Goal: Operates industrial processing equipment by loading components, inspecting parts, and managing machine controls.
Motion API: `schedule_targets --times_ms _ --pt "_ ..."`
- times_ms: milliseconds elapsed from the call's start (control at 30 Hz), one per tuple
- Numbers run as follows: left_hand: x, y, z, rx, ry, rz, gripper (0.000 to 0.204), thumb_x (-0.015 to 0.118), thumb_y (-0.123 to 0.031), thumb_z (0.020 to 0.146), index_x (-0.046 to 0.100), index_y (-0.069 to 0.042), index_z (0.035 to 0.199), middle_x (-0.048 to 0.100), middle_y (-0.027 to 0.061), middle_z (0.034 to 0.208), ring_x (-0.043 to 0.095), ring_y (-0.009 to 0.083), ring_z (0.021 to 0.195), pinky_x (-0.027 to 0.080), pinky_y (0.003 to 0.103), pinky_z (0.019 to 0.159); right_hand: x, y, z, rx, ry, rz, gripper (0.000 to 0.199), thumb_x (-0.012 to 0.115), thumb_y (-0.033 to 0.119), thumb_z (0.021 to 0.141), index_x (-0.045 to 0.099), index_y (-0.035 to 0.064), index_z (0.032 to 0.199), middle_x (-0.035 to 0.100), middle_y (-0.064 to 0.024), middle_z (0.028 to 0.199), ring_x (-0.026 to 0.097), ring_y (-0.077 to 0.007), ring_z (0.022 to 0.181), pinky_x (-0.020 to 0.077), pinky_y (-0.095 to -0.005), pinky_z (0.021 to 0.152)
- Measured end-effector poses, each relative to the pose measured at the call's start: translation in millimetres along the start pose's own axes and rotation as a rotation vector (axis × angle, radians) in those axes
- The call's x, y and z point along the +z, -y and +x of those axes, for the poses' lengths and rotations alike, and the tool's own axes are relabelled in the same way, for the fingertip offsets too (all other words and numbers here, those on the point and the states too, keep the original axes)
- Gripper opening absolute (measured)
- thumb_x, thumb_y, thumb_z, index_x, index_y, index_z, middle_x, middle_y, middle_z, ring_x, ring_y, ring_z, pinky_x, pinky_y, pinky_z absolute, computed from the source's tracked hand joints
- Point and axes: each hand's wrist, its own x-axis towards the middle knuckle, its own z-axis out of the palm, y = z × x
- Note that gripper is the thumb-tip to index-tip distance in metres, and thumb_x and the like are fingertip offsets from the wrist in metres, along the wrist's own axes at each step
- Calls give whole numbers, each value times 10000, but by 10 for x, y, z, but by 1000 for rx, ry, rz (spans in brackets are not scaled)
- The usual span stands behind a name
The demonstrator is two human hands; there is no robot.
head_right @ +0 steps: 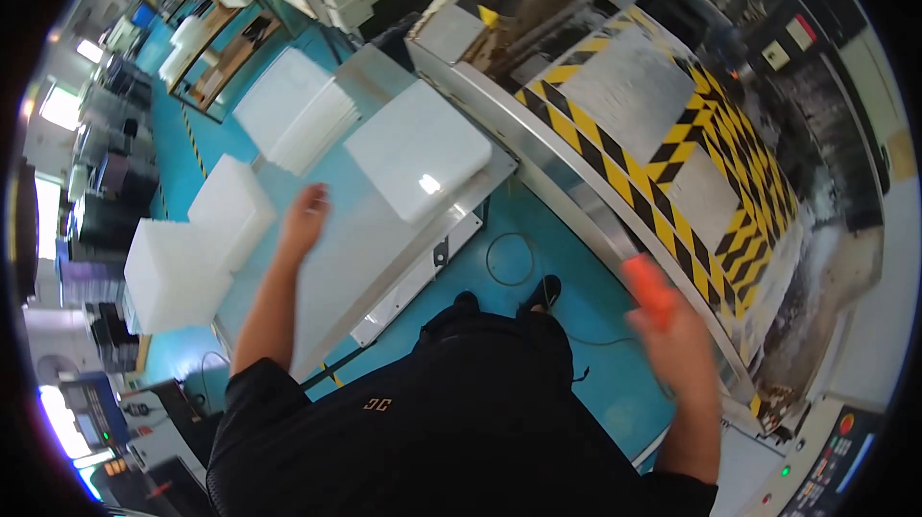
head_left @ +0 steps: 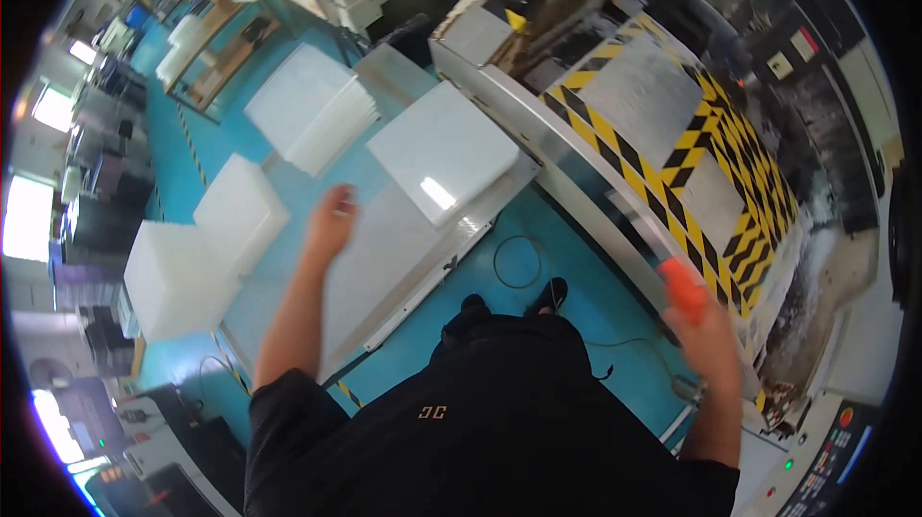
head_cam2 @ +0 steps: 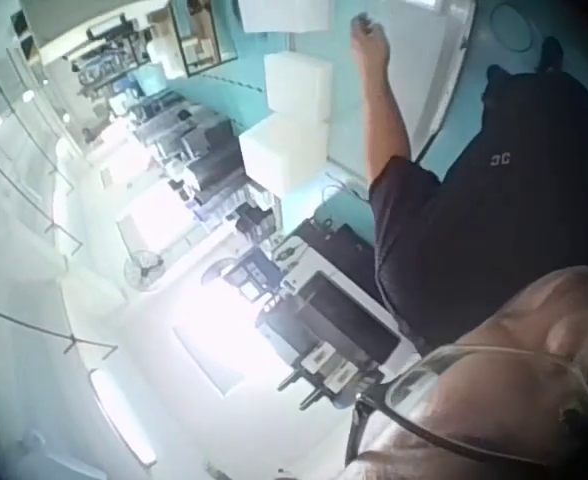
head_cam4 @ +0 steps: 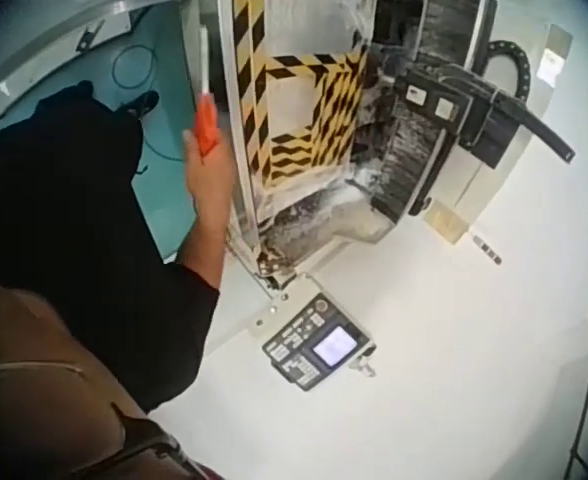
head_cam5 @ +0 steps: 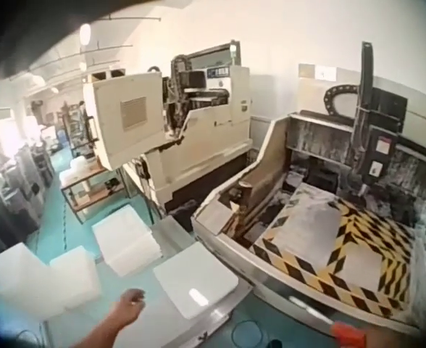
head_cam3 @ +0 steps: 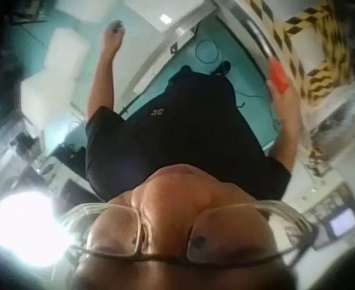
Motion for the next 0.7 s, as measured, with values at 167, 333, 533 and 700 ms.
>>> schedule_targets --times_ms 167,333,533,700 --pt "1152 -1301 -88 -355 381 -811 236 481 23 767 586 -56 963 598 69 854 606 183 768 487 291 578 297 -52 -241 36 512 52 420 706 429 787 597 34 880 652 -169 847 631 -347 798 492 -389 706" --pt "1411 -1619 53 -341 127 -871 302 503 -32 805 550 -71 1101 570 69 1016 576 183 940 480 310 775 19 -1354 -4 -44 530 269 421 662 440 826 623 40 954 655 -168 855 636 -298 773 487 -381 689" --pt "1259 -1058 140 -634 -140 -168 629 709 -343 779 358 -96 1240 499 37 920 475 140 735 409 304 617 -1249 -2645 256 456 115 32 363 593 371 881 615 35 1016 661 -159 885 636 -312 856 479 -386 736" --pt "1397 -1039 136 -796 100 -150 695 720 -518 767 412 0 1111 468 74 784 504 165 594 434 279 478 -1040 -2644 616 392 171 -308 417 585 423 878 592 8 920 637 -194 844 612 -385 812 478 -434 717"
